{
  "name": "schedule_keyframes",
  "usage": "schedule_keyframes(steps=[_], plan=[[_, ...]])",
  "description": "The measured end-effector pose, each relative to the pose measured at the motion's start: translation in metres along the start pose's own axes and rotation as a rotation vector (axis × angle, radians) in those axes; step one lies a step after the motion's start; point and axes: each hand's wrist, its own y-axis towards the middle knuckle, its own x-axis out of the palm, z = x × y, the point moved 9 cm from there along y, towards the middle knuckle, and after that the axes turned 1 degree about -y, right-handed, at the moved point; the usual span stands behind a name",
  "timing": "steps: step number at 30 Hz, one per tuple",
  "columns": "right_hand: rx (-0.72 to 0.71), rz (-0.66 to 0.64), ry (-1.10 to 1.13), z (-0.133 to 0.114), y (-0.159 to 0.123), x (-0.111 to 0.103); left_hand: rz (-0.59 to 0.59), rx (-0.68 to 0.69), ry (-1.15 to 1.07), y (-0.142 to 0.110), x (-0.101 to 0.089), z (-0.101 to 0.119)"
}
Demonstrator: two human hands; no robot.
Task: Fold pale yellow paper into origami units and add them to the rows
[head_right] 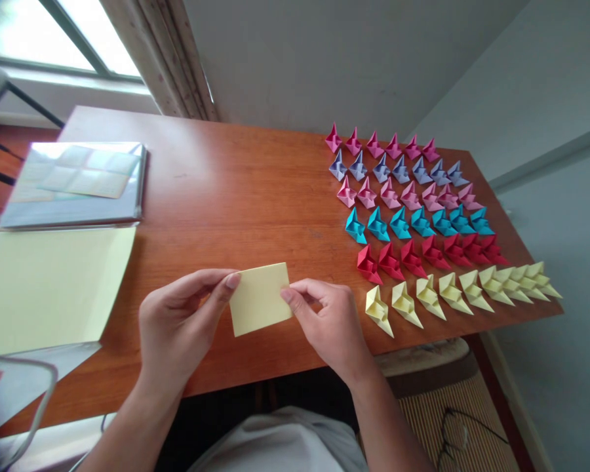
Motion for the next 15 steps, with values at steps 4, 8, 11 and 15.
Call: schedule_keyframes(steps=[4,8,11,15], plan=[[-0.004,0.015,0.003,0.0,-0.001,-0.001,0.021,-0.026,-0.011,0.0,-0.002,-0.003],[0.021,-0.03,0.047,0.005,-0.001,0.002,0.04,-0.058,-0.013,-0.001,-0.004,-0.006],[0.04,-0.064,0.019,0.007,-0.001,0.003,0.042,-0.075,-0.023,-0.001,-0.004,-0.007],[-0.037,-0.11,-0.127,-0.004,0.0,0.004,0.055,-0.094,-0.052,-0.001,-0.005,-0.009]])
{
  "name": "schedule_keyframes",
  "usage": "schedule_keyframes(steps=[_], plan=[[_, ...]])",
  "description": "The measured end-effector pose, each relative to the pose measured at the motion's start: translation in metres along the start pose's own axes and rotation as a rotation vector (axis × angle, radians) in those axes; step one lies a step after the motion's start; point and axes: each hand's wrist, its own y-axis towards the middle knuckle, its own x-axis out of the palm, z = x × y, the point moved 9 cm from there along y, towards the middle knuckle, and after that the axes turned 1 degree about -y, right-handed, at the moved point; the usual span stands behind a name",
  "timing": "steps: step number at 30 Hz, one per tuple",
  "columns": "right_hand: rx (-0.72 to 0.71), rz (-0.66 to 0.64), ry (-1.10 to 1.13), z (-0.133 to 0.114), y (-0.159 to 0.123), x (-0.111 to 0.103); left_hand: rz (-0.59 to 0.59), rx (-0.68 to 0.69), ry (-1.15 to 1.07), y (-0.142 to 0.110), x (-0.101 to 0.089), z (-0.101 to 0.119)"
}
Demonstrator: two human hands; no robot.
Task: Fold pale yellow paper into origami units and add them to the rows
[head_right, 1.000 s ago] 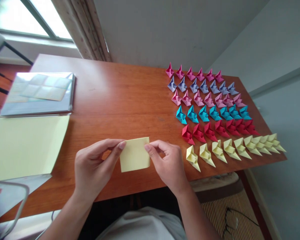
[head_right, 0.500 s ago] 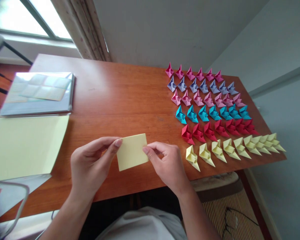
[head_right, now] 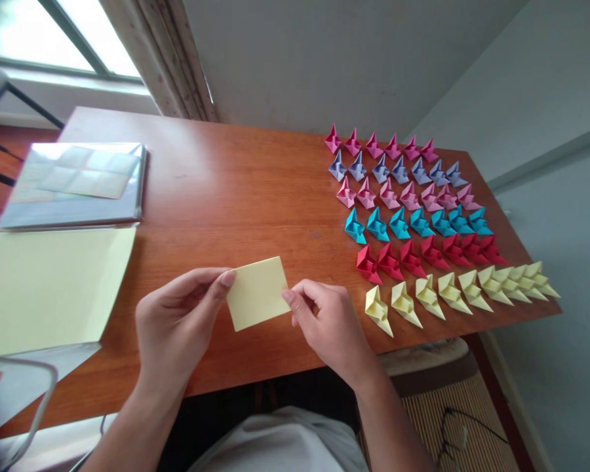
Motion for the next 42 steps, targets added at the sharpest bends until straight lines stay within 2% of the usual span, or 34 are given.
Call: schedule_keyframes(steps=[5,11,15,20,27,33,36,42], plan=[[-0.085,0.019,-0.096,-0.009,0.001,0.001,-0.004,-0.009,-0.018,0.001,0.0,-0.002],[-0.047,0.024,-0.026,0.002,-0.001,0.0,-0.021,-0.051,-0.045,0.002,0.002,-0.005],[-0.002,0.165,0.13,0.006,0.005,-0.01,-0.087,-0.046,-0.043,0.001,0.009,-0.003],[0.041,0.254,0.355,0.009,0.014,-0.004,-0.186,-0.017,-0.015,-0.001,0.019,0.003],[0.023,0.34,0.215,0.007,0.01,-0.01,-0.233,0.009,0.004,-0.001,0.024,0.007],[0.051,0.35,0.229,0.01,0.01,-0.011,-0.292,-0.028,-0.072,-0.003,0.029,0.004],[0.052,0.348,0.281,0.009,0.009,-0.011,-0.283,-0.039,-0.081,-0.002,0.028,0.003],[0.074,0.245,0.478,0.012,0.009,-0.001,-0.268,-0.065,-0.126,-0.002,0.026,0.001]])
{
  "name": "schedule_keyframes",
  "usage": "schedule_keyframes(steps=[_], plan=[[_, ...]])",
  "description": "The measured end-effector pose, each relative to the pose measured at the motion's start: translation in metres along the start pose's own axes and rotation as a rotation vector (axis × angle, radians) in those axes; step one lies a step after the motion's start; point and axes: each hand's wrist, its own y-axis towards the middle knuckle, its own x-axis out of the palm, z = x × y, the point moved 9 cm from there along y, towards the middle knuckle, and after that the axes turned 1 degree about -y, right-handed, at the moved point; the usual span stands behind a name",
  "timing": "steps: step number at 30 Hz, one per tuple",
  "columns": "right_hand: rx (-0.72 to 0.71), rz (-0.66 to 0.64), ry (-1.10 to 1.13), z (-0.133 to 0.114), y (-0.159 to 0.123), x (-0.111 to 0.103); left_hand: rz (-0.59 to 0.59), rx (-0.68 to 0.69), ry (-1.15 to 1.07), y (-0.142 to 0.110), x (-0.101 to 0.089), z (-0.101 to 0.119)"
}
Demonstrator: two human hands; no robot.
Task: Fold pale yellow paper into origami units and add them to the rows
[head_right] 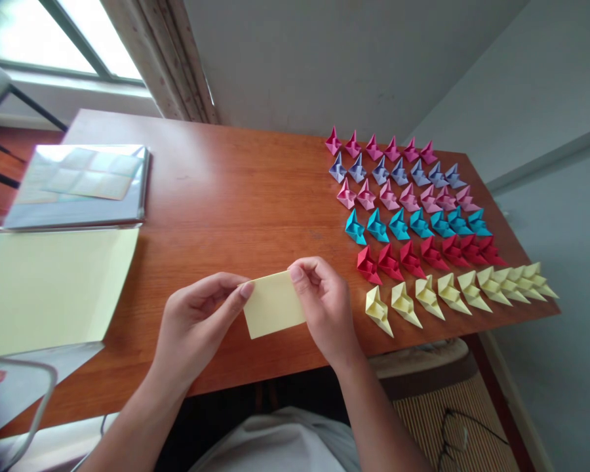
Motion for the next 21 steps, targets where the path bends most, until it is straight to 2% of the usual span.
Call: schedule_keyframes(steps=[5,14,21], plan=[[-0.009,-0.009,-0.013,0.0,-0.001,0.0,-0.011,-0.075,-0.075,0.0,0.001,-0.007],[-0.117,0.066,-0.129,-0.011,-0.003,-0.008,-0.07,-0.22,-0.236,-0.001,0.006,-0.019],[-0.135,0.085,-0.187,-0.012,-0.004,-0.006,-0.083,-0.243,-0.271,-0.002,0.008,-0.02]])
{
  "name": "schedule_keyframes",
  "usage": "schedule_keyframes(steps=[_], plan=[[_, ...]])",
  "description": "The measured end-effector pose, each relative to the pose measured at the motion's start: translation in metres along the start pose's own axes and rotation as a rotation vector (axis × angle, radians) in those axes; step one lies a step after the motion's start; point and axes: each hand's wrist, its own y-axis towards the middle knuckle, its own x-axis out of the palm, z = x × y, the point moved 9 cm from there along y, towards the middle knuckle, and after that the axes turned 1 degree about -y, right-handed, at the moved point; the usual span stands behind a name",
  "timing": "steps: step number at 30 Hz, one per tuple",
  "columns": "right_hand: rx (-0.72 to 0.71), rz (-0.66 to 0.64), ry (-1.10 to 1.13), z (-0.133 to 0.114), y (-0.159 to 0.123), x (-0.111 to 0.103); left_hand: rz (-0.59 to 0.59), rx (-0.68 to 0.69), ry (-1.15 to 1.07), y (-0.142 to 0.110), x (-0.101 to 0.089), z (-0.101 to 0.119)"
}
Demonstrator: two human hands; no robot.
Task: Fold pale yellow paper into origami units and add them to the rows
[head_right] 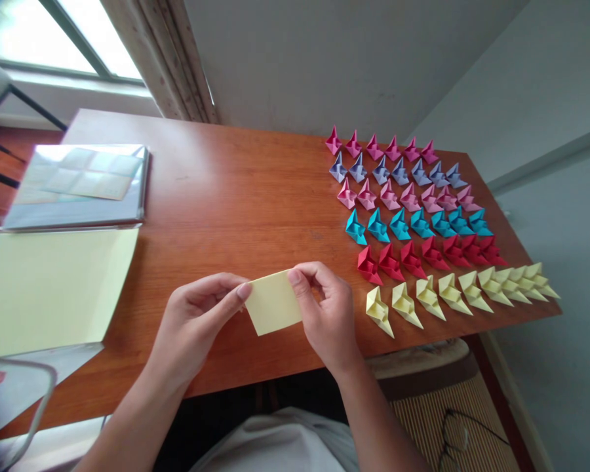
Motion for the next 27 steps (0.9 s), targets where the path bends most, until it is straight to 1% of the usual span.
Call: schedule_keyframes(steps=[5,9,11,15,17,19,23,27], plan=[[0.003,-0.017,-0.039,0.001,0.0,0.002,0.014,0.021,0.044,-0.001,0.0,0.005],[-0.038,-0.032,-0.075,-0.004,0.001,0.0,0.01,0.062,0.116,0.0,0.001,0.006],[-0.08,-0.085,-0.119,-0.01,0.001,0.002,-0.032,0.065,0.14,0.0,0.005,0.004],[-0.167,-0.276,-0.199,-0.022,-0.001,0.016,-0.165,0.07,0.195,-0.001,0.018,0.001],[-0.187,-0.326,-0.211,-0.026,-0.003,0.021,-0.179,0.093,0.219,-0.002,0.02,0.002],[-0.176,-0.329,-0.203,-0.025,-0.003,0.021,-0.15,0.121,0.225,-0.002,0.017,0.004],[-0.111,-0.317,-0.213,-0.016,-0.002,0.02,-0.037,0.165,0.224,-0.002,0.005,0.006],[-0.084,-0.307,-0.217,-0.014,0.001,0.016,-0.001,0.16,0.235,-0.002,0.001,0.005]])
